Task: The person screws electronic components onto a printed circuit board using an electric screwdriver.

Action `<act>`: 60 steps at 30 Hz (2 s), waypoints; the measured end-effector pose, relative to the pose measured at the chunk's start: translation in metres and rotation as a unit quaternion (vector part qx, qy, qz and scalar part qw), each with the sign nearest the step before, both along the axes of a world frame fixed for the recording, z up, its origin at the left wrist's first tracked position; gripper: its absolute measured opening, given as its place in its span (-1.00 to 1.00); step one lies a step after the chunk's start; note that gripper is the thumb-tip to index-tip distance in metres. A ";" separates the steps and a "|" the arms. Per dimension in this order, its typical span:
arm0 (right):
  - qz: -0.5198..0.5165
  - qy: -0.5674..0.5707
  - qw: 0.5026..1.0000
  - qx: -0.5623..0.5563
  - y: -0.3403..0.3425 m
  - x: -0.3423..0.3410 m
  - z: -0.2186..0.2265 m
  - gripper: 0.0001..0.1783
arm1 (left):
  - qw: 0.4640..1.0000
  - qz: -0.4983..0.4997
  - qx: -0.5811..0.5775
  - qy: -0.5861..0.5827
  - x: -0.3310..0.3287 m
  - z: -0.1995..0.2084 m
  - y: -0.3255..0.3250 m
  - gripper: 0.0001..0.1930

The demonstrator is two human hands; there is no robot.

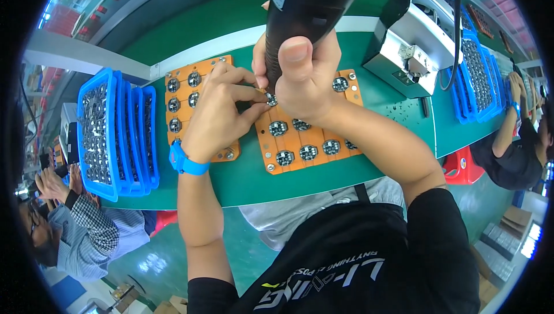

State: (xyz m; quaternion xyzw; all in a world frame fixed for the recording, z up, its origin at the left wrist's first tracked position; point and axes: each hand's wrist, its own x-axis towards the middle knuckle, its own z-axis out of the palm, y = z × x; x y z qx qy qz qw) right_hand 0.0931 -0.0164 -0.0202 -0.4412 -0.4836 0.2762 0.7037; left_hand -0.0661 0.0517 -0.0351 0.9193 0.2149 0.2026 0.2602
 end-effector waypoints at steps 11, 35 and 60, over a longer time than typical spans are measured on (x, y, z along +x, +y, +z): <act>-0.096 -0.079 0.987 0.102 -0.019 0.064 0.047 0.19 | 1.000 -0.005 -0.007 -0.021 -0.001 -0.001 0.002 -0.95; -0.271 -0.083 0.953 0.103 -0.091 0.155 0.039 -0.11 | 0.999 0.006 -0.026 0.020 0.014 0.006 -0.007 -0.90; -0.022 -0.029 0.999 0.032 -0.001 0.011 -0.002 0.07 | 0.997 -0.009 -0.066 -0.029 0.008 -0.008 0.001 -0.95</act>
